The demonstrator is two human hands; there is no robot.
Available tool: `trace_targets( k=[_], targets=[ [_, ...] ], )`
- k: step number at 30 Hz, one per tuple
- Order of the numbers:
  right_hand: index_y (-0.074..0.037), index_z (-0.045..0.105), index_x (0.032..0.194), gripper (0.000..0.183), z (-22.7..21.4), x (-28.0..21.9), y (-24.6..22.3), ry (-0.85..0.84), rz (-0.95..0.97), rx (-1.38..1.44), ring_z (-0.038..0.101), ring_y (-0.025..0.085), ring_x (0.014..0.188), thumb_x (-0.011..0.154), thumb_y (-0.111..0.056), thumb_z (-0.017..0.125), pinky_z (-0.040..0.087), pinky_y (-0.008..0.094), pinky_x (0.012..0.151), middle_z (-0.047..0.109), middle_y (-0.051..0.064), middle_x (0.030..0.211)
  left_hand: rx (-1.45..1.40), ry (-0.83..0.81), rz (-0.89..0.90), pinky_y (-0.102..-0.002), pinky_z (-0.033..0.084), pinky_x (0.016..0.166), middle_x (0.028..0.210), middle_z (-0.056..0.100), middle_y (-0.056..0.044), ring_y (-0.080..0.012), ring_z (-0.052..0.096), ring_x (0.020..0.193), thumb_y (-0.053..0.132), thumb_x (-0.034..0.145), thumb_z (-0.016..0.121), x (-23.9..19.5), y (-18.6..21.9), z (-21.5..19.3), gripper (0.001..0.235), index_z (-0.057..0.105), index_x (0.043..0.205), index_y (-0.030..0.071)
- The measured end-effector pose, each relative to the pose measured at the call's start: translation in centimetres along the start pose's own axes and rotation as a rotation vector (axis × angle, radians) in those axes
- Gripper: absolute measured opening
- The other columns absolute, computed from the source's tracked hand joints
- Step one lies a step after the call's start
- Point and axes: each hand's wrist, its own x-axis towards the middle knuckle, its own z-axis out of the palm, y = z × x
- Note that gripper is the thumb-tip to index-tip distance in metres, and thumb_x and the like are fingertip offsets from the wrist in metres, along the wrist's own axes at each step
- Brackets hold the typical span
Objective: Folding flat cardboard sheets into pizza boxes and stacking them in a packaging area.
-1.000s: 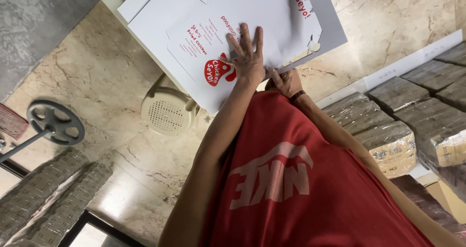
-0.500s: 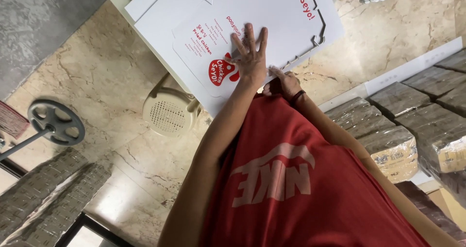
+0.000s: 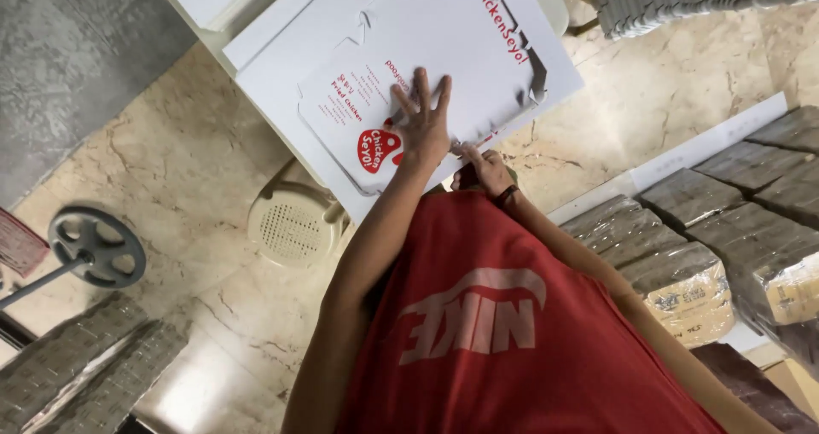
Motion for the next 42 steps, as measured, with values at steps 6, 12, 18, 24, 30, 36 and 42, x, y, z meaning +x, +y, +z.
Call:
trace_targets(
  k=[6, 12, 18, 24, 30, 36, 42],
  targets=[
    [0.001, 0.074, 0.103, 0.06, -5.5, -0.1, 1.0, -0.314, 0.081, -0.202, 0.07, 0.039, 0.107, 0.079, -0.053, 0.069, 0.055, 0.05, 0.091, 0.076, 0.025, 0.105, -0.488, 0.395, 0.002, -0.071, 0.044, 0.105, 0.166, 0.03, -0.022, -0.0483, 0.031, 0.15, 0.037, 0.1, 0.07, -6.4, -6.5, 1.5, 0.072, 0.035, 0.161, 0.02],
    [-0.005, 0.077, 0.096, 0.03, -14.0, 8.8, 0.5, 0.229, -0.551, -0.342, 0.073, 0.036, 0.093, 0.093, -0.035, 0.073, 0.057, 0.049, 0.078, 0.075, 0.019, 0.09, -0.82, 0.434, -0.674, -0.067, 0.035, 0.115, 0.171, 0.015, -0.017, -0.0414, 0.019, 0.155, 0.058, 0.092, 0.07, -12.8, -11.9, 6.8, 0.102, 0.015, 0.166, 0.015],
    [-0.019, 0.051, 0.151, 0.08, -16.3, 20.3, -0.5, 0.33, -0.395, -0.753, 0.068, 0.042, 0.107, 0.079, -0.041, 0.082, 0.061, 0.055, 0.092, 0.053, 0.013, 0.127, -1.252, 0.583, -0.676, -0.065, 0.02, 0.119, 0.157, 0.041, -0.03, -0.0459, 0.025, 0.153, 0.041, 0.096, 0.071, -13.9, -9.5, 9.0, 0.094, 0.018, 0.161, -0.001],
    [-0.007, 0.065, 0.119, 0.064, -15.3, 17.6, -4.5, 0.274, -0.406, -1.079, 0.074, 0.042, 0.098, 0.085, -0.06, 0.063, 0.062, 0.053, 0.082, 0.061, 0.014, 0.125, -0.98, 0.386, -0.983, -0.053, 0.041, 0.112, 0.155, 0.048, -0.022, -0.0372, 0.045, 0.145, 0.08, 0.076, 0.073, -11.3, -10.8, 10.9, 0.12, 0.02, 0.166, 0.021],
    [-0.005, 0.07, 0.12, 0.083, -15.5, 17.1, -8.4, 0.165, -0.233, -1.051, 0.069, 0.042, 0.114, 0.082, -0.077, 0.054, 0.056, 0.052, 0.094, 0.072, 0.023, 0.121, -0.871, 0.51, -1.144, -0.05, 0.052, 0.098, 0.139, 0.06, -0.02, -0.0381, 0.061, 0.128, 0.072, 0.073, 0.075, -11.1, -9.8, 10.5, 0.1, 0.046, 0.156, 0.024],
    [-0.008, 0.066, 0.122, 0.061, -14.7, 19.6, -9.1, 0.251, -0.346, -0.995, 0.071, 0.04, 0.109, 0.088, -0.058, 0.055, 0.057, 0.051, 0.092, 0.069, 0.018, 0.121, -0.761, 0.452, -1.119, -0.053, 0.047, 0.095, 0.129, 0.065, -0.017, -0.0407, 0.066, 0.118, 0.062, 0.088, 0.066, -10.3, -10.4, 7.9, 0.073, 0.054, 0.148, 0.021],
    [-0.007, 0.062, 0.128, 0.071, -14.6, 23.5, -8.2, 0.22, -0.261, -0.992, 0.067, 0.043, 0.114, 0.083, -0.062, 0.06, 0.055, 0.054, 0.097, 0.06, 0.018, 0.132, -0.883, 0.483, -1.014, -0.055, 0.049, 0.095, 0.129, 0.068, -0.02, -0.042, 0.064, 0.123, 0.056, 0.087, 0.07, -8.2, -13.4, 7.1, 0.077, 0.05, 0.15, 0.017]
  ],
)
